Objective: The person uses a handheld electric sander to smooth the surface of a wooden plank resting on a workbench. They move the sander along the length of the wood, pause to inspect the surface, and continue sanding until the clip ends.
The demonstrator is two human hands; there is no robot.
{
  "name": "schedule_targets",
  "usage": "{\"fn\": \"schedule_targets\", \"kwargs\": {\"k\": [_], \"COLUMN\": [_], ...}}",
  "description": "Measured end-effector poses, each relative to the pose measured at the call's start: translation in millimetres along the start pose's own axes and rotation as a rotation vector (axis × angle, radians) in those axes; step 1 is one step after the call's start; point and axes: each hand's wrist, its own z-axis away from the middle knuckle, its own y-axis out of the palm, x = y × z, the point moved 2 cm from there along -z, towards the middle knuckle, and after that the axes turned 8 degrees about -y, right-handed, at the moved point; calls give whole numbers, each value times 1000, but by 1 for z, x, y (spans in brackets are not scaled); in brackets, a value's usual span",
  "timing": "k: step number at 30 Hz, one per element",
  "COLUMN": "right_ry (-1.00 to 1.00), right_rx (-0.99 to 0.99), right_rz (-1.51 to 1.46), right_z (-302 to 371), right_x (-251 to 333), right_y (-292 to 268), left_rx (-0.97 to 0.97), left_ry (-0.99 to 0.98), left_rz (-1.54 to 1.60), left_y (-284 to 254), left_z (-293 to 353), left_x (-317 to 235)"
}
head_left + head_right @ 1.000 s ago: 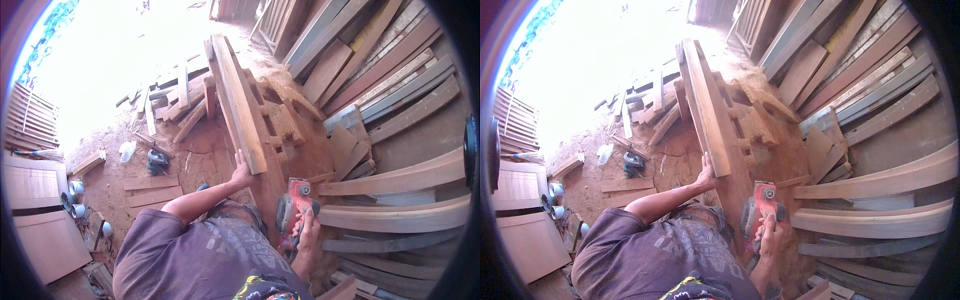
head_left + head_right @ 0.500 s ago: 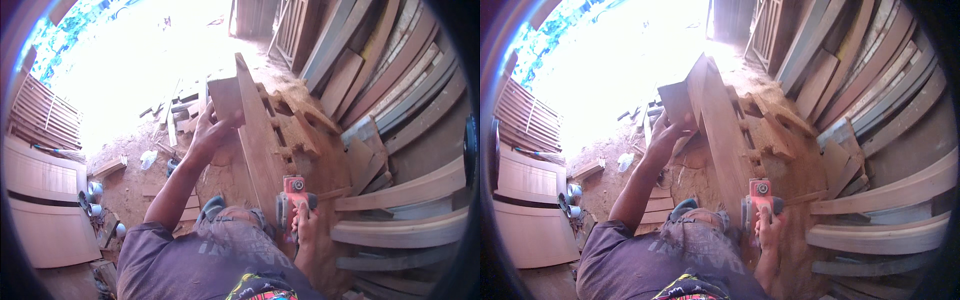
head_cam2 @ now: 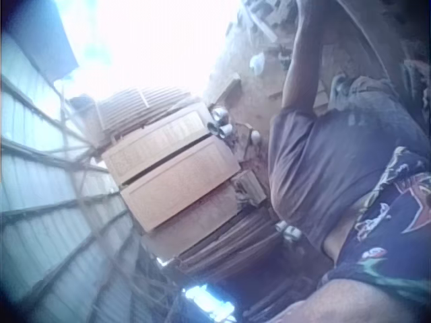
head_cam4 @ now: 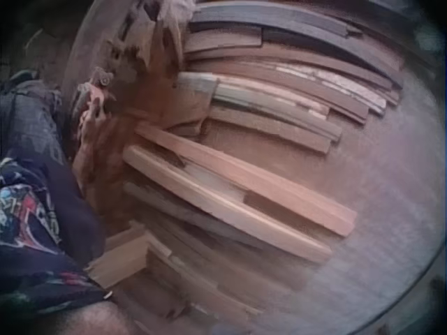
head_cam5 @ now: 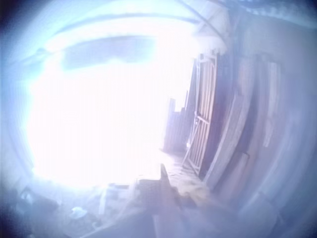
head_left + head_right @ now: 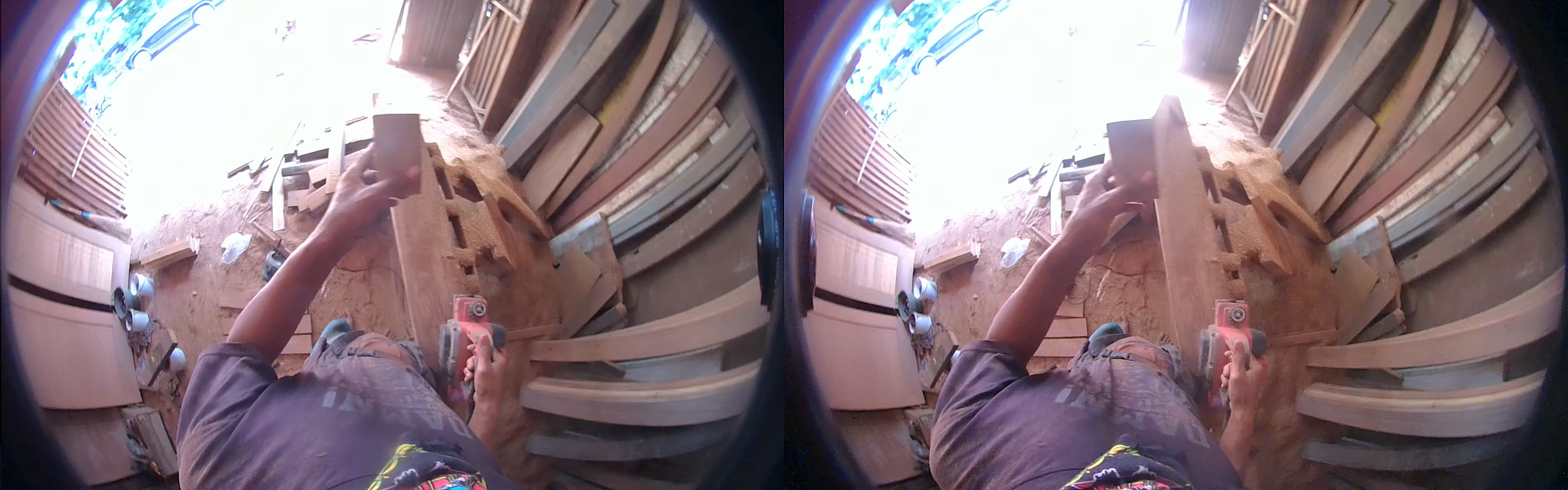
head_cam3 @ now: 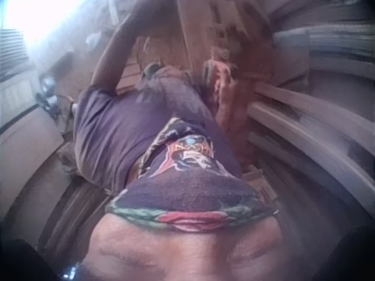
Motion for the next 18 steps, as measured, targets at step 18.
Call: {"fn": "schedule_targets", "kwargs": {"k": [18], "right_ry": [49], "right_rx": [-19], "right_rz": [-56], "right_z": [10], "right_x": [5], "right_y": [-2], "left_rx": [42], "left_ry": [-29], "left_rz": [24], "left_y": [8], "left_z": [0], "left_x": [17]}}
